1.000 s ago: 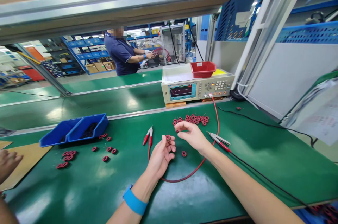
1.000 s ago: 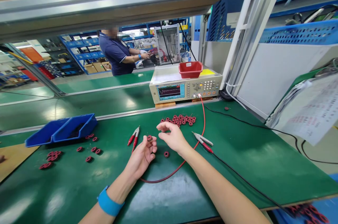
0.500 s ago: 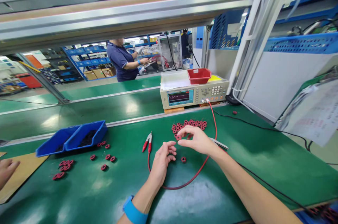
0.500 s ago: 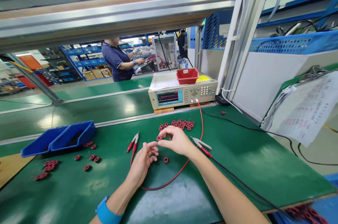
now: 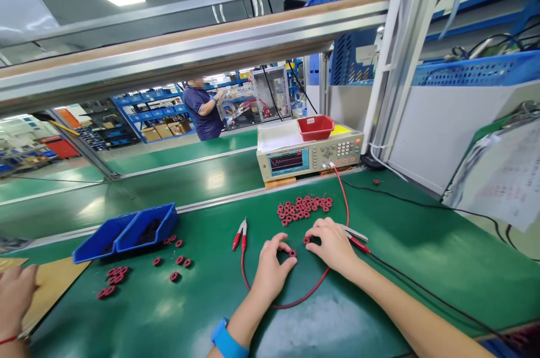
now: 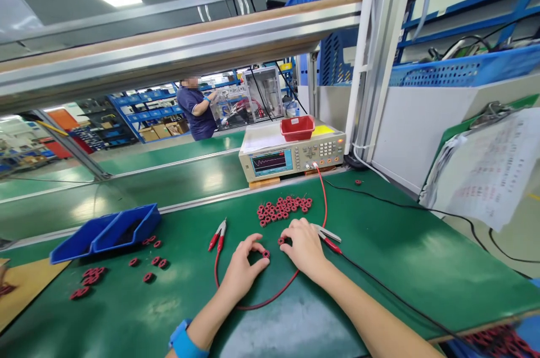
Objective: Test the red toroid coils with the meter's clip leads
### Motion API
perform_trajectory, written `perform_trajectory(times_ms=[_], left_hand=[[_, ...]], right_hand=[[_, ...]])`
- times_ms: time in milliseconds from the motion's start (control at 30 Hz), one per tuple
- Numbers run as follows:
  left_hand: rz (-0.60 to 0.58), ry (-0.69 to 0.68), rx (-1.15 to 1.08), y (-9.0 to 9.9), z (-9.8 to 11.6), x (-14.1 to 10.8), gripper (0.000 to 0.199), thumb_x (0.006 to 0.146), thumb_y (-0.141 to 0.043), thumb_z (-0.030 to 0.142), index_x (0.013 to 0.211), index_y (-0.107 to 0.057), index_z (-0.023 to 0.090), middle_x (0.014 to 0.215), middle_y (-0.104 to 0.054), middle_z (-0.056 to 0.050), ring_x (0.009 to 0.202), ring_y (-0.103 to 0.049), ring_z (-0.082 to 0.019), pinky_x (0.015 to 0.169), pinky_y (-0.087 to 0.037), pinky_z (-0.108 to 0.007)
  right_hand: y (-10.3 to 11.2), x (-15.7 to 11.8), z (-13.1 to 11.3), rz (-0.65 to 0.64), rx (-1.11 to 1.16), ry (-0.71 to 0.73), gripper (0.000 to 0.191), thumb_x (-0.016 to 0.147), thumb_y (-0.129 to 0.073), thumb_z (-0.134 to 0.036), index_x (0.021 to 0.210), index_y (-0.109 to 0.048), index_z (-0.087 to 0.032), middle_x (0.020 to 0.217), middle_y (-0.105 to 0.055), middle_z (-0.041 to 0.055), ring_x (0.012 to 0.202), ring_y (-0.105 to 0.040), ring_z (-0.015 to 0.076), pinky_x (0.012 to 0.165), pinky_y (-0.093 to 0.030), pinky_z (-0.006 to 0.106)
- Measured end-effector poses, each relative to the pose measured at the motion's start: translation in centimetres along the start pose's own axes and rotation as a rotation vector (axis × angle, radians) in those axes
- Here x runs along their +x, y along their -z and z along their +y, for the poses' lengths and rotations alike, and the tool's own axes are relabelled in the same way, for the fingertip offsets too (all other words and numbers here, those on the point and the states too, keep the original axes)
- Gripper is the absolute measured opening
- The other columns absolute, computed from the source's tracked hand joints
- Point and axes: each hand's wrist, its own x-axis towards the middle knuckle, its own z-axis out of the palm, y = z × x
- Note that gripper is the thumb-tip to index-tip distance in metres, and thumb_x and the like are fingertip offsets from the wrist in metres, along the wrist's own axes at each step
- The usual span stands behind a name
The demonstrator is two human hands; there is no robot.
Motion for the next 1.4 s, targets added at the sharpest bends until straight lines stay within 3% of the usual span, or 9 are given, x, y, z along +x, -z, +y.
perform_trajectory(times_ms=[267, 400, 567, 667, 767, 900, 1100, 1267, 1400], left_hand=[[0.02, -0.041, 0.115, 0.0, -1.1, 1.0, 0.045, 0.065, -0.064, 0.009, 0.108, -0.057, 0.021, 0.084, -0.068, 0.0, 0.084, -0.054, -0.019, 0.085, -0.039, -0.035], [-0.005, -0.069, 0.151, 0.4, -1.2, 0.8, 0.051, 0.062, -0.059, 0.005, 0.11, -0.055, 0.02, 0.092, -0.069, -0.002, 0.084, -0.059, -0.017, 0.081, -0.044, -0.031], [0.162, -0.089, 0.232, 3.7, -1.3, 1.5, 0.037, 0.068, -0.043, 0.007, 0.103, -0.054, 0.016, 0.101, -0.063, -0.007, 0.092, -0.059, -0.016, 0.079, -0.047, -0.028], [0.329, -0.051, 0.355, 6.6, -1.7, 2.5, 0.027, 0.08, -0.04, 0.024, 0.102, -0.053, 0.015, 0.103, -0.057, -0.011, 0.096, -0.056, -0.022, 0.086, -0.044, -0.036], [0.376, 0.016, 0.509, 8.3, -2.3, 3.1, 0.033, 0.077, -0.05, 0.043, 0.093, -0.057, 0.015, 0.095, -0.057, -0.012, 0.099, -0.051, -0.031, 0.09, -0.039, -0.047], [0.317, 0.086, 0.646, 8.0, -2.7, 3.3, 0.029, 0.068, -0.058, 0.048, 0.068, -0.055, 0.019, 0.074, -0.054, -0.008, 0.091, -0.052, -0.033, 0.081, -0.041, -0.048], [0.237, 0.101, 0.622, 6.8, -2.5, 3.4, 0.023, 0.074, -0.051, 0.04, 0.063, -0.043, 0.021, 0.073, -0.051, -0.006, 0.086, -0.054, -0.028, 0.076, -0.043, -0.041], [-0.019, 0.108, 0.394, 5.6, -1.5, 1.0, 0.03, 0.085, -0.034, 0.048, 0.078, -0.045, 0.02, 0.062, -0.052, 0.002, 0.051, -0.054, -0.014, 0.048, -0.044, -0.024], [-0.194, 0.117, 0.223, 4.3, -0.5, -1.9, 0.029, 0.087, -0.038, 0.046, 0.085, -0.048, 0.019, 0.066, -0.053, 0.002, 0.05, -0.051, -0.011, 0.043, -0.04, -0.019]], right_hand=[[0.8, -0.5, 0.6, 0.051, -0.025, 0.034, 0.039, 0.067, -0.072, -0.021, 0.104, -0.063, -0.023, 0.1, -0.058, 0.0041, 0.093, -0.051, 0.0209, 0.079, -0.042, 0.033], [2.1, -0.9, 1.7, 0.16, -0.045, -0.035, 0.028, 0.079, -0.059, -0.024, 0.107, -0.061, -0.021, 0.104, -0.058, 0.0045, 0.098, -0.051, 0.0193, 0.083, -0.043, 0.03], [3.7, -2.9, 4.4, 0.27, -0.177, -0.18, 0.021, 0.085, -0.05, -0.025, 0.096, -0.064, -0.016, 0.096, -0.06, 0.0085, 0.09, -0.051, 0.0259, 0.074, -0.042, 0.037], [3.9, -4.0, 5.6, 0.232, -0.261, -0.162, 0.023, 0.086, -0.051, -0.033, 0.094, -0.065, -0.018, 0.093, -0.06, 0.008, 0.087, -0.052, 0.0253, 0.072, -0.041, 0.035], [3.5, -4.5, 6.1, 0.147, -0.302, -0.138, 0.028, 0.085, -0.052, -0.04, 0.096, -0.065, -0.019, 0.09, -0.059, 0.0068, 0.084, -0.053, 0.0233, 0.07, -0.041, 0.033], [3.1, -4.4, 6.0, 0.064, -0.291, -0.157, 0.02, 0.085, -0.054, -0.033, 0.095, -0.065, -0.019, 0.083, -0.058, 0.0053, 0.082, -0.053, 0.0222, 0.068, -0.041, 0.031], [3.3, -4.5, 5.8, 0.035, -0.262, -0.194, 0.018, 0.086, -0.051, -0.03, 0.093, -0.064, -0.02, 0.083, -0.056, 0.0049, 0.081, -0.053, 0.0216, 0.066, -0.041, 0.03], [3.4, -4.4, 5.8, 0.014, -0.259, -0.201, 0.016, 0.087, -0.049, -0.029, 0.086, -0.063, -0.02, 0.081, -0.055, 0.0046, 0.08, -0.053, 0.0215, 0.066, -0.041, 0.03], [3.5, -4.3, 5.6, 0.004, -0.276, -0.204, 0.015, 0.087, -0.049, -0.028, 0.085, -0.062, -0.02, 0.081, -0.055, 0.0049, 0.079, -0.053, 0.0215, 0.064, -0.041, 0.03]])
